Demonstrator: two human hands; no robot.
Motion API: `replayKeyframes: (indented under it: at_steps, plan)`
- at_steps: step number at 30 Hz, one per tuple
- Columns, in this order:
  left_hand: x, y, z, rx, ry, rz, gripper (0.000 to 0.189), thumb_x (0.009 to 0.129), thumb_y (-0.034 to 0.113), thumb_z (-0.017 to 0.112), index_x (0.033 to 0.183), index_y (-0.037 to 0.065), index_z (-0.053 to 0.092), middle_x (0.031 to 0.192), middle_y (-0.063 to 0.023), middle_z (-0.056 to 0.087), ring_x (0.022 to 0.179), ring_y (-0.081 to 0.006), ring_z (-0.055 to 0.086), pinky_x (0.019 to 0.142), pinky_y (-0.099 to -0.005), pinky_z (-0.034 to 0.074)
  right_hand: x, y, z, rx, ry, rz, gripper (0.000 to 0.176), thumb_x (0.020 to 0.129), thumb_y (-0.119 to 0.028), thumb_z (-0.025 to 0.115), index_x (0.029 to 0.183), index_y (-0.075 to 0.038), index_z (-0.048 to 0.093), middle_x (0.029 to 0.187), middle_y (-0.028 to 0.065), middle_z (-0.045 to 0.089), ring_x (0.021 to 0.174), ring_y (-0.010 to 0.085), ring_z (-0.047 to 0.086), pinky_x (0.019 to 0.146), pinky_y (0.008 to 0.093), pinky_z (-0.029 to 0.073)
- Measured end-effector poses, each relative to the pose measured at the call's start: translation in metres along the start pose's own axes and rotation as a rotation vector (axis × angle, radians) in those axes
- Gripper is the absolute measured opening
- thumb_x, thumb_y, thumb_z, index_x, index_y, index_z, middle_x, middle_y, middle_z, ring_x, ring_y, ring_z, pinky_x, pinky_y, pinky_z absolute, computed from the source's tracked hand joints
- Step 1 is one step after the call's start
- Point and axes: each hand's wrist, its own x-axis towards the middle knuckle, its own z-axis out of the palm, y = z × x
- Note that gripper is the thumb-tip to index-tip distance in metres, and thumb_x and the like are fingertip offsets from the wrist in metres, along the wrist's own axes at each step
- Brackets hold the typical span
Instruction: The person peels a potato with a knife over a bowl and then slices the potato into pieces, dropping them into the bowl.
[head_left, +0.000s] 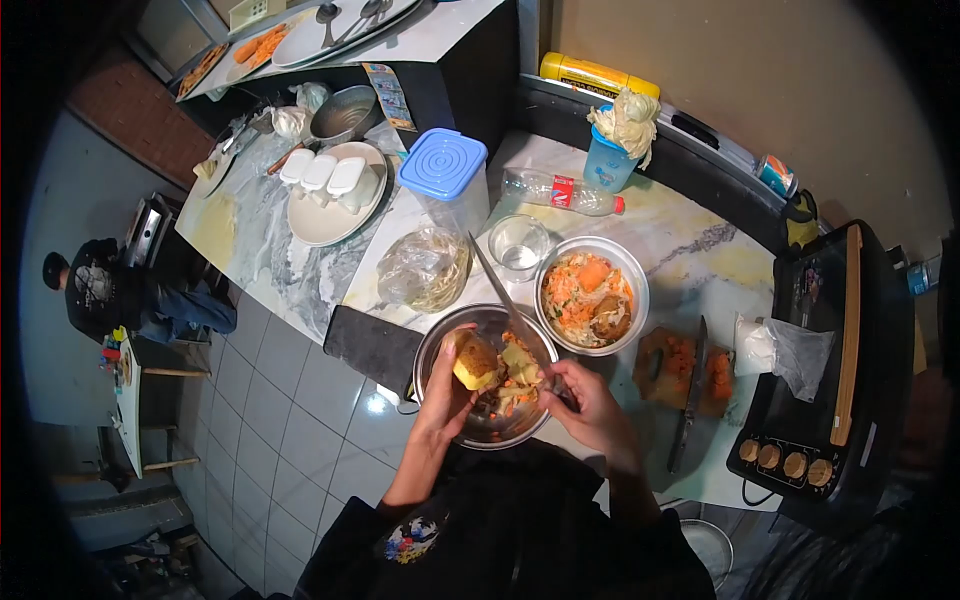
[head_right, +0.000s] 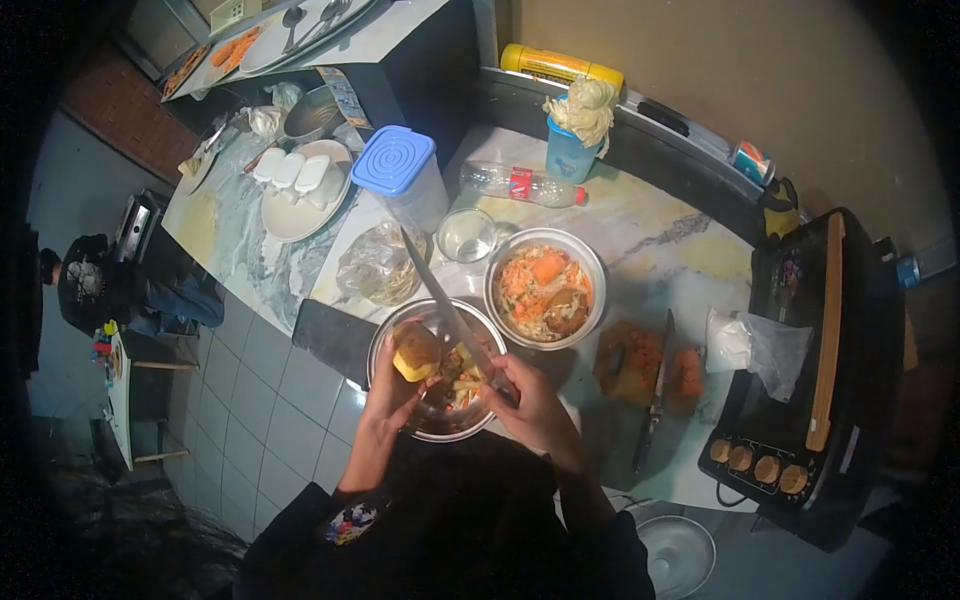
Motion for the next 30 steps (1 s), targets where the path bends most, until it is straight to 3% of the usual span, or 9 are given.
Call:
replayKeyframes:
  at_steps: [5, 7, 10, 13, 15, 21, 25, 26, 30]
  plan:
    - [0.001, 0.007, 0.013, -0.026, 0.133, -0.088, 0.048, 0.098, 0.050, 0.037, 0.134, 0.020, 0.042, 0.113, -0.0042, 0.053, 0.096, -0.0155, 0.059, 0.077, -0.0301, 0.052, -0.009, -0.002, 0.005, 0.030, -0.157, 0.081, 0.020, 0.087, 0.001, 0.064, 0.105, 0.002, 0.054, 0.088, -0.0002, 0.057, 0.077, -0.0004, 0.047, 0.064, 0.0180, 0.039]
    - [0.002, 0.004, 0.010, -0.034, 0.139, -0.118, 0.050, 0.097, 0.052, 0.038, 0.132, 0.018, 0.044, 0.110, -0.0041, 0.056, 0.095, -0.0153, 0.060, 0.074, -0.0296, 0.053, -0.012, -0.013, 0.007, -0.018, -0.128, -0.011, 0.020, 0.086, 0.000, 0.066, 0.103, 0.002, 0.056, 0.080, -0.0006, 0.057, 0.068, 0.0002, 0.045, 0.058, 0.0195, 0.038]
    - [0.003, -0.001, 0.005, -0.052, 0.134, -0.181, 0.054, 0.095, 0.056, 0.039, 0.127, 0.014, 0.048, 0.103, -0.0038, 0.060, 0.090, -0.0151, 0.061, 0.068, -0.0293, 0.054, -0.015, -0.020, 0.011, -0.036, -0.066, 0.104, 0.024, 0.083, -0.005, 0.071, 0.102, 0.001, 0.057, 0.068, 0.0008, 0.054, 0.056, 0.0040, 0.039, 0.051, 0.0223, 0.035]
    - [-0.001, 0.000, 0.013, -0.037, 0.133, -0.191, 0.059, 0.092, 0.061, 0.040, 0.118, 0.010, 0.054, 0.097, -0.0036, 0.064, 0.083, -0.0145, 0.063, 0.060, -0.0277, 0.055, -0.014, -0.028, 0.014, -0.220, -0.016, -0.071, 0.027, 0.081, -0.009, 0.074, 0.101, 0.001, 0.058, 0.059, 0.0045, 0.049, 0.050, 0.0060, 0.041, 0.047, 0.0255, 0.035]
    - [0.000, -0.004, 0.016, -0.085, 0.187, -0.204, 0.058, 0.092, 0.062, 0.038, 0.116, 0.011, 0.055, 0.095, -0.0045, 0.064, 0.080, -0.0136, 0.064, 0.056, -0.0250, 0.054, -0.014, -0.042, 0.018, -0.113, 0.011, -0.140, 0.030, 0.084, -0.017, 0.071, 0.104, 0.000, 0.057, 0.069, 0.0177, 0.063, 0.063, 0.0298, 0.066, 0.054, 0.0345, 0.046]
    - [0.001, -0.013, 0.005, -0.032, 0.166, -0.207, 0.068, 0.088, 0.067, 0.040, 0.115, 0.007, 0.055, 0.097, -0.0056, 0.064, 0.078, -0.0145, 0.065, 0.059, -0.0251, 0.054, -0.014, -0.033, 0.040, -0.237, 0.166, -0.175, 0.027, 0.080, -0.018, 0.075, 0.095, 0.001, 0.062, 0.072, 0.0134, 0.064, 0.063, 0.0257, 0.066, 0.056, 0.0303, 0.048]
    - [-0.002, -0.016, 0.013, -0.126, 0.170, -0.201, 0.071, 0.085, 0.068, 0.047, 0.119, 0.006, 0.054, 0.101, -0.0074, 0.064, 0.081, -0.0173, 0.066, 0.061, -0.0264, 0.055, -0.015, -0.034, 0.046, -0.326, 0.137, -0.138, 0.029, 0.077, -0.024, 0.077, 0.086, -0.001, 0.062, 0.072, 0.0131, 0.064, 0.065, 0.0295, 0.065, 0.059, 0.0341, 0.050]
    - [-0.003, -0.017, 0.010, -0.218, 0.113, -0.184, 0.060, 0.090, 0.060, 0.046, 0.118, 0.007, 0.056, 0.107, -0.0122, 0.063, 0.097, -0.0254, 0.063, 0.083, -0.0405, 0.053, -0.015, -0.034, 0.047, -0.325, 0.138, -0.137, 0.029, 0.077, -0.024, 0.077, 0.086, -0.001, 0.062, 0.072, 0.0131, 0.064, 0.065, 0.0295, 0.065, 0.059, 0.0341, 0.050]
    - [-0.005, -0.021, 0.009, -0.241, 0.136, -0.161, 0.058, 0.090, 0.058, 0.047, 0.117, 0.007, 0.056, 0.108, -0.0124, 0.062, 0.097, -0.0253, 0.063, 0.083, -0.0401, 0.053, -0.013, -0.029, 0.051, -0.473, 0.156, -0.285, 0.031, 0.078, -0.026, 0.075, 0.083, -0.002, 0.058, 0.070, 0.0124, 0.061, 0.069, 0.0339, 0.061, 0.065, 0.0407, 0.048]
